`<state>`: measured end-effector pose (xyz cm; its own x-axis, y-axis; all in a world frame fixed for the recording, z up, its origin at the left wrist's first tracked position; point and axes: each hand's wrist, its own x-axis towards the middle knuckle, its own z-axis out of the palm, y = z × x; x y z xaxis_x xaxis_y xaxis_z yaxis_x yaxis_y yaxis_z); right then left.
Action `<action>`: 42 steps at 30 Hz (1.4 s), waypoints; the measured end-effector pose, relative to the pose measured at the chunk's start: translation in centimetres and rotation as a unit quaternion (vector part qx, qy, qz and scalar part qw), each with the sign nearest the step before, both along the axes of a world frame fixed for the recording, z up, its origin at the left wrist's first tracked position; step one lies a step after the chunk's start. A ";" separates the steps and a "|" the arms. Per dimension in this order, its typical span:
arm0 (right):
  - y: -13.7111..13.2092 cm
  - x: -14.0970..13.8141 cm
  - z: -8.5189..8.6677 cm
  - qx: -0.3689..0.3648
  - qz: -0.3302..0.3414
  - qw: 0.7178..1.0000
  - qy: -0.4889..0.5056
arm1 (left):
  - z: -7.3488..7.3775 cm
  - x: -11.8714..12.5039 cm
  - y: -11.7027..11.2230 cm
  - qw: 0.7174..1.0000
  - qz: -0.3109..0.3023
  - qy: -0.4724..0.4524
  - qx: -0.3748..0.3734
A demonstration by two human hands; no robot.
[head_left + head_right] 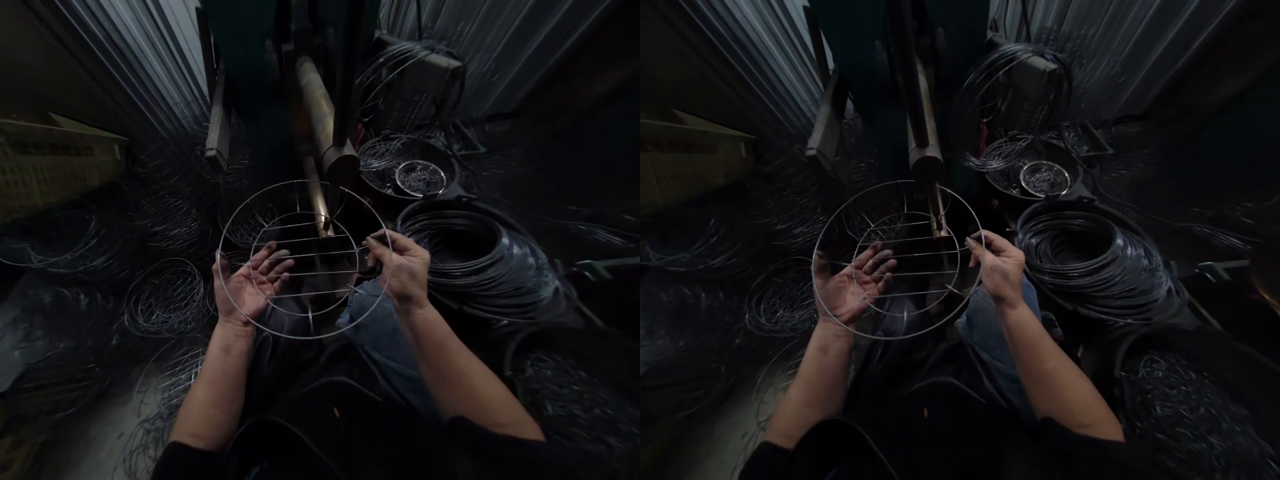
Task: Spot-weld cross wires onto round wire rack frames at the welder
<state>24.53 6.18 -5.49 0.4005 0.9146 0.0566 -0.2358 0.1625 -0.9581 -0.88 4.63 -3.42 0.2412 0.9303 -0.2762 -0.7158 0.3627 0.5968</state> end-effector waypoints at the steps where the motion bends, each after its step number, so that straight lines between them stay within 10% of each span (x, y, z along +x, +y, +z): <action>1: 0.4 -0.2 -0.1 0.002 -0.018 1.000 -0.006 | 0.0 0.1 -0.7 1.000 -0.011 -0.004 0.006; 8: 1.2 1.4 -0.1 -0.026 0.007 0.999 0.028 | -0.3 -0.1 -3.1 0.999 -0.043 -0.020 0.011; 14: -3.9 2.9 -0.1 -0.030 0.098 0.993 0.053 | -2.2 1.2 2.2 0.996 0.009 0.002 -0.086; 20: -6.8 1.8 -0.3 0.044 0.017 0.999 -0.017 | -3.8 5.4 5.4 0.982 -0.150 -0.012 -0.118; 34: -2.6 3.9 0.4 0.017 -0.094 0.993 -0.075 | -2.8 8.4 0.5 0.966 -0.230 -0.121 -0.010; 42: 1.5 1.2 0.3 -0.024 -0.013 0.995 -0.096 | -3.8 6.2 -1.5 0.992 -0.116 -0.058 -0.010</action>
